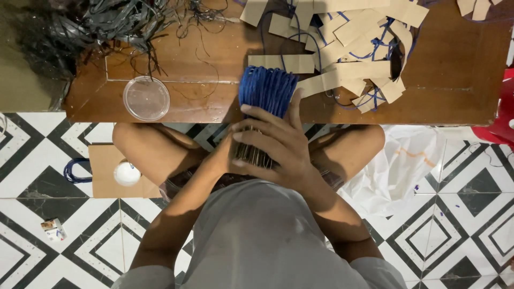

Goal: The person is assembling blue wire bundles into cardboard templates, likely for a handicraft or jewelry project.

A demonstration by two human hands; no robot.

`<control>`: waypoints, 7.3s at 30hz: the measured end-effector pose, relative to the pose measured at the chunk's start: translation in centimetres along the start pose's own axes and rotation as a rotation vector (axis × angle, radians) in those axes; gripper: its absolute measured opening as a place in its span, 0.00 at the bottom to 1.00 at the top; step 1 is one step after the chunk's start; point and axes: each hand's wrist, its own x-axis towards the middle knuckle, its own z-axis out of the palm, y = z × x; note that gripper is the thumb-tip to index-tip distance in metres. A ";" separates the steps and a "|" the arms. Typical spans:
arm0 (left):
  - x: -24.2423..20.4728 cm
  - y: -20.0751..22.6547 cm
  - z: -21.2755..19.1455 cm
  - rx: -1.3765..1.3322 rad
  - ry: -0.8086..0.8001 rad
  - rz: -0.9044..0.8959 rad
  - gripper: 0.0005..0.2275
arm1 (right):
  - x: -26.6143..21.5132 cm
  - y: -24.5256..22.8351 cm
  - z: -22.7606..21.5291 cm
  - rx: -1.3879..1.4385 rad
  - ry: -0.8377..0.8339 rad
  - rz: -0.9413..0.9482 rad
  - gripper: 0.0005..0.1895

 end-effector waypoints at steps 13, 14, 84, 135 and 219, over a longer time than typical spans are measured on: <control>-0.1 -0.9 -0.3 -0.160 0.030 0.101 0.49 | 1.9 -0.2 -3.3 0.095 -0.027 -0.057 0.14; -0.1 -0.9 -0.2 -0.174 0.030 0.109 0.48 | 2.0 -0.4 -3.4 0.106 -0.034 -0.050 0.13; -5.9 -7.5 -9.9 -1.347 0.399 0.012 0.21 | 12.6 23.3 2.7 -0.811 -0.434 -0.261 0.21; -5.1 -6.8 -0.5 -0.499 0.300 -0.090 0.30 | -0.2 6.1 -1.0 0.167 -0.056 0.101 0.39; 0.2 0.6 0.9 -1.044 0.202 0.061 0.29 | -0.2 5.0 3.8 0.923 0.732 0.137 0.24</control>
